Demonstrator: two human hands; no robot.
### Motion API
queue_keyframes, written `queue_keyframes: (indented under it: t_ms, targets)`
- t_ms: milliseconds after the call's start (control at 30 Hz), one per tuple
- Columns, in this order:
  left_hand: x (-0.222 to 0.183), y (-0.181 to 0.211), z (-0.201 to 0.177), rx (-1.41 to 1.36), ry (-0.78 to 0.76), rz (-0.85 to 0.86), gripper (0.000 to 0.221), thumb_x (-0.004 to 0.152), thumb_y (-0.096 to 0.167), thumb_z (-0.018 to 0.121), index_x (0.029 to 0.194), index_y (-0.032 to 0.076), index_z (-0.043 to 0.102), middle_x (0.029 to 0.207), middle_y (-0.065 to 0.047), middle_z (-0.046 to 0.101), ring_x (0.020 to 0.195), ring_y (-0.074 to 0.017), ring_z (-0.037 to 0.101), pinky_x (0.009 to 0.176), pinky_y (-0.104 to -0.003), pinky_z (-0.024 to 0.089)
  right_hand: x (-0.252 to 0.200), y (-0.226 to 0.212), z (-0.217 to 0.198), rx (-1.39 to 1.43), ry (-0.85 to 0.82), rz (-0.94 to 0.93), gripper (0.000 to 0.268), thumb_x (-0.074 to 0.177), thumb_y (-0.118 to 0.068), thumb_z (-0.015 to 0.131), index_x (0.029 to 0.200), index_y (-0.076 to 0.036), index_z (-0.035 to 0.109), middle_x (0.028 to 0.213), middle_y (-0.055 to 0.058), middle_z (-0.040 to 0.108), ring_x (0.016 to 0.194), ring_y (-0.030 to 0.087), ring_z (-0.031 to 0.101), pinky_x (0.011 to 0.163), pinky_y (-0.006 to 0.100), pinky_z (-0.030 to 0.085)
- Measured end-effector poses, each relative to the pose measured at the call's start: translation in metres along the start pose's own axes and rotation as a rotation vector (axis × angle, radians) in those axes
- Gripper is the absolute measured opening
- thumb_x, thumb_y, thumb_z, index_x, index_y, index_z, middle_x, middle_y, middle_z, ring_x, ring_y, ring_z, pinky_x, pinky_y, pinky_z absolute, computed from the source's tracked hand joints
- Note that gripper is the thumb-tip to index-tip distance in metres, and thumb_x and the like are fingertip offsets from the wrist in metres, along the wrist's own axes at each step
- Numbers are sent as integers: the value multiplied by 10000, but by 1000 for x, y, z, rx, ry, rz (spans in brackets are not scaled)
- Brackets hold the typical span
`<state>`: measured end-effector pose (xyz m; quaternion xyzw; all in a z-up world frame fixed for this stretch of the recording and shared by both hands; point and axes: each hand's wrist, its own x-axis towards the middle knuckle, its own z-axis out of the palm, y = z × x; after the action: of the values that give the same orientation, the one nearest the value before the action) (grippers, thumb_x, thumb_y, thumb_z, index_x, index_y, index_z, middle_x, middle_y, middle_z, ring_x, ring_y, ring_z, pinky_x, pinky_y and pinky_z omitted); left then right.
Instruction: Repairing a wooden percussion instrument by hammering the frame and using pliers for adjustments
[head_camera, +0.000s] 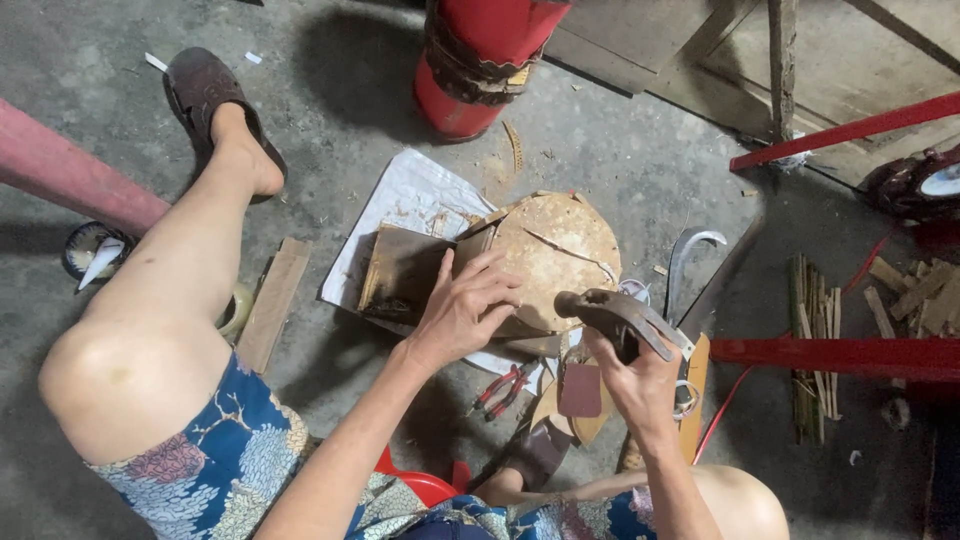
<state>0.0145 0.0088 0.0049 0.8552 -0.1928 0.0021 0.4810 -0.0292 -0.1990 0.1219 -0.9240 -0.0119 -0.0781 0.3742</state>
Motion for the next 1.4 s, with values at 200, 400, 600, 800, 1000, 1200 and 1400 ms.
queue_keyframes:
  t_ms: [200, 400, 600, 800, 1000, 1200, 1400]
  targets:
    - [0, 6, -7, 10, -13, 3, 117, 839, 162, 727, 879, 270, 713, 1116, 122, 713, 1396, -154, 457, 1102, -773, 251, -14, 41, -14, 105, 42, 22, 268, 883, -167, 764, 1118, -49, 710, 1030, 186, 702, 945, 339, 688, 830, 468, 558]
    - [0, 4, -7, -33, -9, -4, 152, 813, 133, 720, 889, 266, 718, 1123, 112, 716, 1406, -164, 453, 1089, -765, 281, -9, 59, -28, 60, 75, -24, 272, 878, -147, 783, 1111, -21, 722, 1067, 193, 701, 1029, 323, 673, 904, 472, 546]
    - [2, 1, -2, -60, -7, -17, 133, 804, 167, 775, 879, 267, 728, 1104, 112, 725, 1413, -162, 450, 1098, -764, 266, -19, 76, -31, 86, 48, 104, 317, 862, -178, 809, 1133, -29, 736, 1017, 151, 716, 997, 235, 664, 903, 462, 548]
    - [2, 2, 1, -104, -5, -43, 104, 845, 168, 766, 889, 260, 746, 1098, 90, 728, 1422, -175, 439, 1106, -761, 244, -26, 79, -29, 43, 12, 26, 323, 840, -158, 811, 1124, -24, 739, 1013, 182, 726, 1027, 321, 695, 896, 505, 539]
    - [0, 2, 3, -90, 23, -12, 54, 888, 177, 743, 895, 230, 742, 1088, 54, 726, 1424, -185, 440, 1109, -721, 256, -37, 84, -24, 56, -8, 130, 325, 850, -202, 807, 1123, -36, 750, 1017, 185, 733, 1002, 322, 696, 907, 485, 538]
    - [-1, -6, 9, -84, 32, 9, 29, 922, 206, 723, 905, 223, 739, 1092, 55, 720, 1432, -180, 431, 1110, -683, 271, -38, 84, -18, 111, -12, 158, 329, 845, -213, 817, 1128, -57, 755, 1025, 173, 743, 996, 305, 705, 931, 475, 535]
    - [-1, -13, 17, -67, 52, 32, 44, 932, 231, 714, 891, 231, 729, 1078, 63, 711, 1432, -178, 430, 1115, -657, 272, -29, 60, -15, 98, -9, 108, 301, 833, -187, 822, 1105, -71, 764, 975, 175, 751, 932, 320, 724, 851, 476, 552]
